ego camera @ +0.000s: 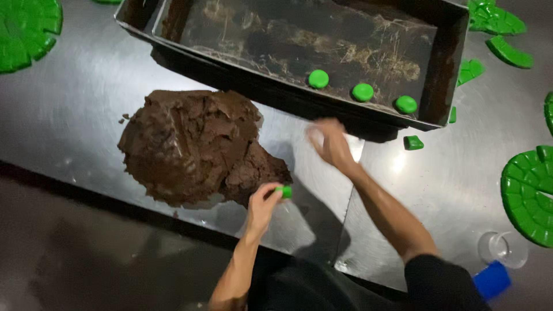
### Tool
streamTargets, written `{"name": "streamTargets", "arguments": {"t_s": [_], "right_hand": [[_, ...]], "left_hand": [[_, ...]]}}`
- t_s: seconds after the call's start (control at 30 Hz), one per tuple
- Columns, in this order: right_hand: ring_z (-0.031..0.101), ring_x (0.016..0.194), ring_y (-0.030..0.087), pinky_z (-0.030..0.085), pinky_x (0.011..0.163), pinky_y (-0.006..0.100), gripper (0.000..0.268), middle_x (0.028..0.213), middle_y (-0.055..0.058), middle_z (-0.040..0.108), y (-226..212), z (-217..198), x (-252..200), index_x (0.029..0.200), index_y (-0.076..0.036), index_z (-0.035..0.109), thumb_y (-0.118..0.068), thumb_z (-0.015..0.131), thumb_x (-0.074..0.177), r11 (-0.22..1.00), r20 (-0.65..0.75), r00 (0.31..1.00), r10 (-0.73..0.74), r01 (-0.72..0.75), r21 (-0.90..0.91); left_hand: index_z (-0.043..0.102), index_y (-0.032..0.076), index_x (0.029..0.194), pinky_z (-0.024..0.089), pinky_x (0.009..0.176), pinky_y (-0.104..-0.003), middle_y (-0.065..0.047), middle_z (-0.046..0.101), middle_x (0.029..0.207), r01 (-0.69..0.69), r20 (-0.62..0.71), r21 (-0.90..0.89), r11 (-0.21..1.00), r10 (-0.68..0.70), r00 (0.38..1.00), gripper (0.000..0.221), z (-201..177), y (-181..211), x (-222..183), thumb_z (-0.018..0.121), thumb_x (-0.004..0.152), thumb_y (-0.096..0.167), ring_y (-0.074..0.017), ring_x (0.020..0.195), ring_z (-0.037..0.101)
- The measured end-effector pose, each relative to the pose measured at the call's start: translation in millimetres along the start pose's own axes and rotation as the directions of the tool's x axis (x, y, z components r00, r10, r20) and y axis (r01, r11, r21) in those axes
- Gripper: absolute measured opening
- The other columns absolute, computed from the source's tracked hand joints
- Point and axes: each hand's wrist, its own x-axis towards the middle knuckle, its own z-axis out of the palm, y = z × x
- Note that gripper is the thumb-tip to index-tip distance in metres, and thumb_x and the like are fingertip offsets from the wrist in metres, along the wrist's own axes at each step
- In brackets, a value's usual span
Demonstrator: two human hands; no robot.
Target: The person pieces together green dough sections and rolls small balls of brown dough, placing them onto a baking tray.
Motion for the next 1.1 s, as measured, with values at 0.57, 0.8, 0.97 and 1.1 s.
{"name": "streamTargets", "arguments": {"t_s": [0.57,0.8,0.97,1.1], "right_hand": [[0.056,0.065,0.019,0.045,0.06,0.036,0.043,0.073,0.01,0.058,-8,-60,-262,0.077,0.003,0.058,-0.005,0.051,0.119,-0.048,0.022,0.744,0.668,0.013,0.999],[0.066,0.11,0.04,0.055,0.089,0.045,0.017,0.12,0.018,0.072,-142,-20,-140,0.103,-0.011,0.072,-0.017,0.071,0.087,0.921,0.255,0.918,-0.303,0.213,0.327],[0.071,0.097,0.039,0.056,0.087,0.046,0.028,0.106,0.02,0.075,-63,115,-23,0.108,-0.006,0.077,-0.027,0.061,0.099,0.947,0.417,0.9,0.129,-0.236,0.217],[0.069,0.099,0.041,0.054,0.086,0.047,0.03,0.109,0.022,0.074,-20,185,29,0.115,-0.002,0.075,-0.026,0.064,0.1,0.953,0.486,0.866,0.123,-0.239,0.185]], "left_hand": [[0.073,0.0,0.084,0.05,0.047,-0.034,-0.007,0.067,0.066,-0.155,-0.051,0.285,0.946,0.177,0.983,0.038,181,-83,-51,0.066,0.103,0.032,-0.0176,0.056,0.062],[0.073,-0.003,0.118,0.055,0.081,-0.034,-0.011,0.073,0.103,-0.04,-0.238,-0.083,0.996,0.019,0.971,0.031,26,-45,-50,0.067,0.1,0.022,-0.0151,0.09,0.065],[0.075,0.002,0.121,0.051,0.072,-0.039,-0.023,0.066,0.084,0.348,-0.469,0.463,0.815,-0.107,0.876,0.031,-62,2,-74,0.07,0.101,0.026,-0.0209,0.073,0.059],[0.075,0.004,0.114,0.054,0.087,-0.032,-0.017,0.074,0.113,-0.098,-0.331,0.683,0.724,0.426,0.842,0.026,-96,7,-76,0.073,0.093,0.019,-0.0199,0.103,0.07]]}}
